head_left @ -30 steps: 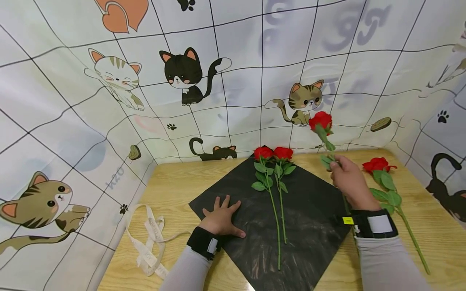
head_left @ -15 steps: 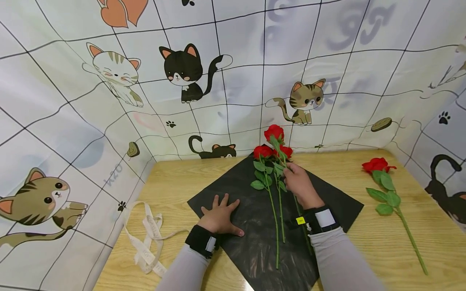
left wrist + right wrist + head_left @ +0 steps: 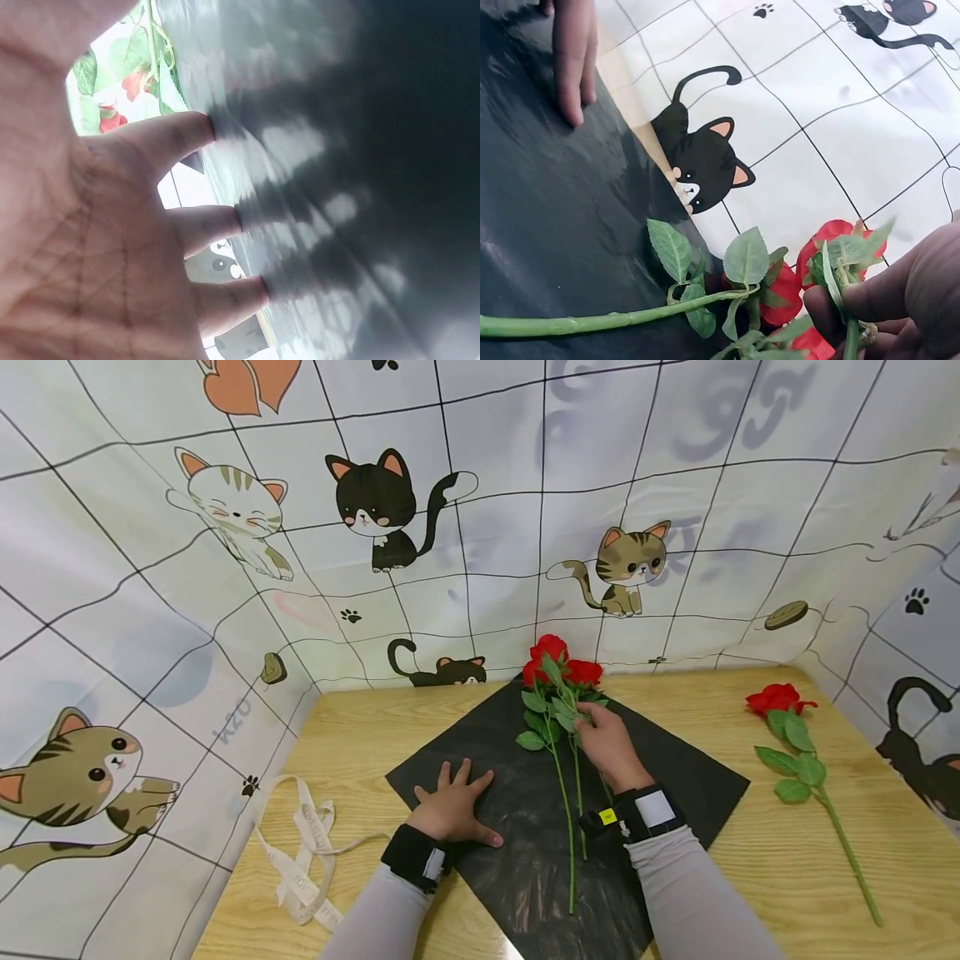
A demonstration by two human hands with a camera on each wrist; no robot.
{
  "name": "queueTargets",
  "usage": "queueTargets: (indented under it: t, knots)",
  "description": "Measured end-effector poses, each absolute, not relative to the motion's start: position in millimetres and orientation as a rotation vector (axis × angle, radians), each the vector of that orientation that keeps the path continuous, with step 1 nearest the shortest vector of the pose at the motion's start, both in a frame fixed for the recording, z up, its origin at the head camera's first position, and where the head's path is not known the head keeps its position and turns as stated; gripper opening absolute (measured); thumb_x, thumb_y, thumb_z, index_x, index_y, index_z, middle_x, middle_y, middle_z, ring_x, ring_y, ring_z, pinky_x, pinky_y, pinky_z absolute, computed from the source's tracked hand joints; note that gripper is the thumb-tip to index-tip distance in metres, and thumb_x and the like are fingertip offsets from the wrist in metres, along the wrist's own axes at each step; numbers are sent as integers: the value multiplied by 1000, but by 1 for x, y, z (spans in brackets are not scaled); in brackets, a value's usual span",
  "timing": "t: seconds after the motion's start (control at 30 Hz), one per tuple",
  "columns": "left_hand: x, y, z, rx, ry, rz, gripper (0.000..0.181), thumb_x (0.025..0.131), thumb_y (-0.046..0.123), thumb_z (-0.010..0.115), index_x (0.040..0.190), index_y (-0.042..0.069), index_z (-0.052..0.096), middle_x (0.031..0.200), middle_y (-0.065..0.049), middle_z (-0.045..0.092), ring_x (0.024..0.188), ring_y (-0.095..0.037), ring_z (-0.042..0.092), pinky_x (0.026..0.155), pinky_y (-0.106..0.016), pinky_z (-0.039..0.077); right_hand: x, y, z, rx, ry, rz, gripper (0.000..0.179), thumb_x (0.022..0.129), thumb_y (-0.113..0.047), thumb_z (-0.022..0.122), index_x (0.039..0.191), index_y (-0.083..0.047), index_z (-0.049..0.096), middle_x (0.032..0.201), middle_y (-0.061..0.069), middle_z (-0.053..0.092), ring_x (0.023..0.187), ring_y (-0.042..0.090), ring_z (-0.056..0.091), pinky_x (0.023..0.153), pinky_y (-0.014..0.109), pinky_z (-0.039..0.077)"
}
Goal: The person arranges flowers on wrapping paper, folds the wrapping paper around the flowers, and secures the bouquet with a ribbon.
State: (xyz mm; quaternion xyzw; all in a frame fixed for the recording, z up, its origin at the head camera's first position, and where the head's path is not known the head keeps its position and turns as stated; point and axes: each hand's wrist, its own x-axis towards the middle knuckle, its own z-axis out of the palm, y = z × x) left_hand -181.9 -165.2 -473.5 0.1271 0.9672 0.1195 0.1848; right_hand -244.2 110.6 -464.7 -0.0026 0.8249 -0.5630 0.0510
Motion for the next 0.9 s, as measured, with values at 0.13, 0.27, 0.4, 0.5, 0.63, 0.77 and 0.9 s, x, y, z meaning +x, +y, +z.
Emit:
queueTargets:
  t: [0.13,0.27,0.4,0.5,0.63,0.77,0.9]
  knots:
    - [-182,-166,-473,353,2724,342,107,75,62,86,163,30,36,174,-15,17,160,-48,8,108,-87,19,-245,113,-465,-10,2450,-1752,52,112,-18,44,161,-3,34,167,26,29,153,46,30,120,61,33]
    - [-182,-165,-473,352,2719,345,106,76,62,86,163,30,35,174,-14,17,160,-48,8,109,-87,19,-245,112,-469,-14,2484,-1733,52,111,-21,51,159,-3,39,158,28,41,138,45,47,104,54,47]
    - [-181,-164,-473,348,2719,347,107,75,62,87,163,30,36,174,-14,17,160,-48,8,109,-87,19,-246,109,-476,-33,2677,-1568,51,108,-23,58,152,0,48,122,25,59,95,34,59,77,40,46]
    - [-181,-164,-473,346,2719,348,107,75,62,87,163,31,35,174,-14,17,160,-48,8,109,-87,19,-247,107,-482,-66,2852,-1363,51,105,-24,62,148,1,53,113,23,64,89,31,60,73,40,47]
    - [-181,-164,-474,349,2713,347,107,76,63,86,164,31,35,175,-14,17,160,-48,7,109,-87,19,-247,104,-488,-133,2977,-1168,51,103,-24,65,145,4,56,131,27,66,109,40,66,86,52,53]
    - [-181,-164,-474,352,2715,343,107,76,63,86,164,31,35,174,-14,17,160,-48,8,108,-87,19,-248,102,-490,-163,3008,-1088,48,102,-22,68,141,5,59,133,28,65,119,44,63,95,58,52]
    - [-182,-164,-474,346,2719,339,107,75,63,86,164,31,35,175,-14,17,160,-48,8,109,-87,19,-249,100,-491,-161,3021,-1039,47,101,-20,69,139,6,61,126,27,67,113,42,64,91,55,53]
